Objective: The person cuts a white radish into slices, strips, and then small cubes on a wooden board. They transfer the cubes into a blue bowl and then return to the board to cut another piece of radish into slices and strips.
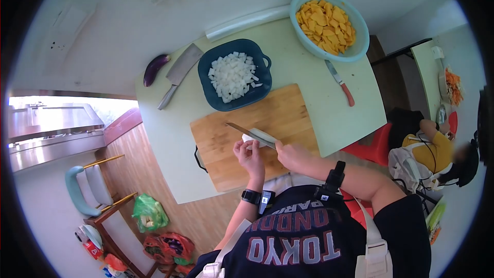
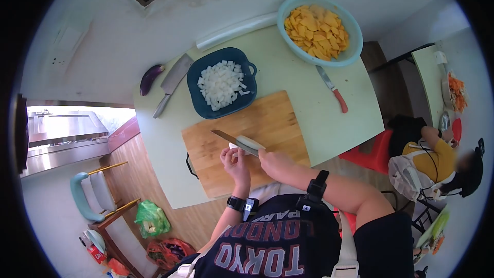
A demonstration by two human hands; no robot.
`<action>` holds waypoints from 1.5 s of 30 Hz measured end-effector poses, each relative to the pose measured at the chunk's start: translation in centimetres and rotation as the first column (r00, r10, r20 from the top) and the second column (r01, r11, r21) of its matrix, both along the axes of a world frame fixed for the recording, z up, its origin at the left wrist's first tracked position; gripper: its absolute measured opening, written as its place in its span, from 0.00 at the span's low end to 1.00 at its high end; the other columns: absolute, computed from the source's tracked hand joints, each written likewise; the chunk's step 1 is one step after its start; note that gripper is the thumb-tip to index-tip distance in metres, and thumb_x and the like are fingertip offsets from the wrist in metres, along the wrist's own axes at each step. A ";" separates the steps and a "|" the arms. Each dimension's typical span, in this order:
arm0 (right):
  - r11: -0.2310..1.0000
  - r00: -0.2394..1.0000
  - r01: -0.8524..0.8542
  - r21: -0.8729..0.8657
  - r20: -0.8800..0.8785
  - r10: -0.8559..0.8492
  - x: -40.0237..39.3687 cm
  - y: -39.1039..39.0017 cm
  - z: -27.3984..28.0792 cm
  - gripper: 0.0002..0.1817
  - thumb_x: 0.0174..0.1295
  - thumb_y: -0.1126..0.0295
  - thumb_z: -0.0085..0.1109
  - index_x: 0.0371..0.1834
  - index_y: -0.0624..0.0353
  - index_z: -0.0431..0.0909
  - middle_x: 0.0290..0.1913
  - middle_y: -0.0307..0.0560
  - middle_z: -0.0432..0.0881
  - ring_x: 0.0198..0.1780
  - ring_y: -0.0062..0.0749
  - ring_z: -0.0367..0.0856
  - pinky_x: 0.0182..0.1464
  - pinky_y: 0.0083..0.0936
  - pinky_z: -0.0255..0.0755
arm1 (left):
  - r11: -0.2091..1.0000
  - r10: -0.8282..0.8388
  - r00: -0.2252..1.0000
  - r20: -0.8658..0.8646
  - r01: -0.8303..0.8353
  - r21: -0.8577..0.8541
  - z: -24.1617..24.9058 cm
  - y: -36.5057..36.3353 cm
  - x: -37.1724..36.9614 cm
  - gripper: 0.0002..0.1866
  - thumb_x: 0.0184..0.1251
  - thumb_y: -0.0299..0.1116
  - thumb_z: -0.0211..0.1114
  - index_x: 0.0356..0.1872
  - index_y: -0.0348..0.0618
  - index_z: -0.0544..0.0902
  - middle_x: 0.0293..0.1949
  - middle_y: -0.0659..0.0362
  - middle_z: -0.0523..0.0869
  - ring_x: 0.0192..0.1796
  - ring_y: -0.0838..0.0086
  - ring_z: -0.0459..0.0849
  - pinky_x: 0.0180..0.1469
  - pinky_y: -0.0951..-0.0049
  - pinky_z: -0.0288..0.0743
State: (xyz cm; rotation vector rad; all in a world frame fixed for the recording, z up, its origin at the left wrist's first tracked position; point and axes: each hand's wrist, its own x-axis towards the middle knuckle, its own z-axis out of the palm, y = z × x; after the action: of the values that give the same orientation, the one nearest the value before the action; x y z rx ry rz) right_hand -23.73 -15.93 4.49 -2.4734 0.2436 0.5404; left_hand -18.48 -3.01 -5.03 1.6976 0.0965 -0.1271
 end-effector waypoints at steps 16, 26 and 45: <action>0.991 0.986 0.098 0.089 0.126 -0.108 -2.0 -0.6 -6.1 0.08 0.57 0.73 0.44 0.35 0.67 0.69 0.23 0.63 0.79 0.28 0.57 0.80 0.30 0.47 0.73 | 0.953 -0.188 0.970 0.155 0.142 0.268 0.8 0.5 0.6 0.10 0.58 0.32 0.67 0.36 0.42 0.76 0.43 0.59 0.68 0.48 0.72 0.69 0.36 0.79 0.69; 0.983 0.989 0.147 0.113 0.003 -0.148 -11.2 -6.9 -3.4 0.12 0.61 0.66 0.44 0.36 0.65 0.69 0.25 0.65 0.77 0.30 0.61 0.77 0.35 0.51 0.70 | 0.754 -0.551 0.773 0.315 0.299 0.585 1.3 1.3 2.0 0.37 0.40 0.39 0.77 0.52 0.38 0.69 0.52 0.46 0.71 0.54 0.56 0.70 0.52 0.63 0.69; 0.952 0.942 0.286 0.112 0.147 -0.301 -13.0 -6.8 -2.9 0.10 0.62 0.66 0.45 0.36 0.63 0.67 0.22 0.62 0.76 0.28 0.59 0.76 0.32 0.51 0.69 | 0.874 0.144 0.910 -0.388 0.067 0.481 2.3 17.1 17.1 0.40 0.43 0.63 0.68 0.32 0.23 0.79 0.20 0.52 0.80 0.15 0.74 0.76 0.14 0.77 0.67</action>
State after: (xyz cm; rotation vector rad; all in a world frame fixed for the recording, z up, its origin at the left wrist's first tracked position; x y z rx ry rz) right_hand -36.73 -22.71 1.60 -2.3220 0.5019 0.2165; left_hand -1.38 14.05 -2.74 2.1495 0.5202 -0.4668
